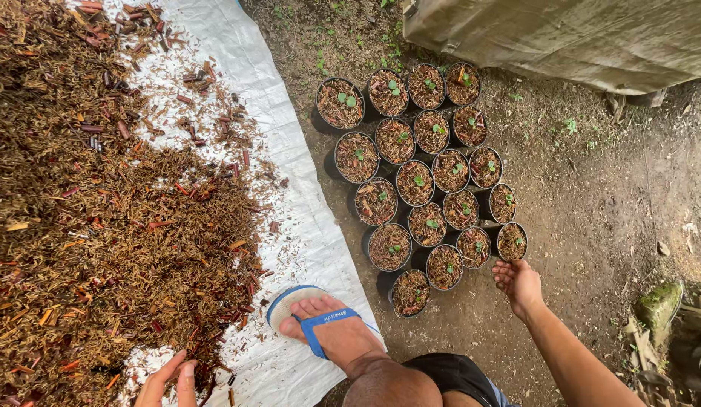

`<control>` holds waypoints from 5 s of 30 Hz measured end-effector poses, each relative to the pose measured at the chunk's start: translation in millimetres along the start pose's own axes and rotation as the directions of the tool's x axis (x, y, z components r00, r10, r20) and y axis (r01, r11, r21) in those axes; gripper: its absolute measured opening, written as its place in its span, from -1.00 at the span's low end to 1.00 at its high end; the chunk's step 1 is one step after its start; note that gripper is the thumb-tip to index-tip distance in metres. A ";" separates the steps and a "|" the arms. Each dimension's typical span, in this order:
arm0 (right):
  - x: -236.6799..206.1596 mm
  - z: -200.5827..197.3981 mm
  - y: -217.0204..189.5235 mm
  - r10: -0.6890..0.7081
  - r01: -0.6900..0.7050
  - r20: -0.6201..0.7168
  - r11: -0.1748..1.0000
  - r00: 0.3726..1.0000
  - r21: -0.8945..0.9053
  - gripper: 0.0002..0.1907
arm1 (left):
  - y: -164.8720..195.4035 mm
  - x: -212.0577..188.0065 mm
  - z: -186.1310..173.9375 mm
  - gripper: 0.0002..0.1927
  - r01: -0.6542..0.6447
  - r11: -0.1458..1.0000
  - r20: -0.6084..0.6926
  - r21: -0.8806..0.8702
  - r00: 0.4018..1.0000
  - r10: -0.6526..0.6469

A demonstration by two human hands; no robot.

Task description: The person fills small black plastic pots with soil from a large pile on a white tarp, places a seedling into each pot, and arranges the finished pots on the ground.

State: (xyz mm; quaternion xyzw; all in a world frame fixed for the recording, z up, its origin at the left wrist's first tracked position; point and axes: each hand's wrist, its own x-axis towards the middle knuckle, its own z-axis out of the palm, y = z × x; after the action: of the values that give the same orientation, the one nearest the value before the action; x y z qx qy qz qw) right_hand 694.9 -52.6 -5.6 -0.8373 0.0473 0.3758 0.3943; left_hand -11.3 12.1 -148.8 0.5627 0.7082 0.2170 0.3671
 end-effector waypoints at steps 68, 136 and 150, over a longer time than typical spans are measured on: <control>-261.8 393.1 86.7 -0.155 0.905 0.892 -0.078 -0.425 0.418 -0.35 | 64.7 -29.5 -20.5 -0.55 0.066 0.998 -0.087 -0.008 0.994 -0.067; -291.4 439.5 87.4 -0.044 0.763 0.778 -0.236 -0.627 0.601 -0.52 | 86.3 -19.6 -27.6 -0.65 0.068 0.994 -0.346 -0.089 0.933 -0.095; -272.3 469.4 -11.0 -0.373 0.818 0.729 -0.233 -0.574 0.525 -0.50 | 126.4 -24.1 -53.5 -0.60 0.210 0.972 -0.277 -0.102 0.933 -0.230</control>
State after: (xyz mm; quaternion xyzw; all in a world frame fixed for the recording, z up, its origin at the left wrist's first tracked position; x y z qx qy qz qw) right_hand 227.0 222.5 -8.1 -0.2822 -0.8840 0.2626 0.2645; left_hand 30.9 29.2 -17.1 0.4291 0.8044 0.2786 0.3021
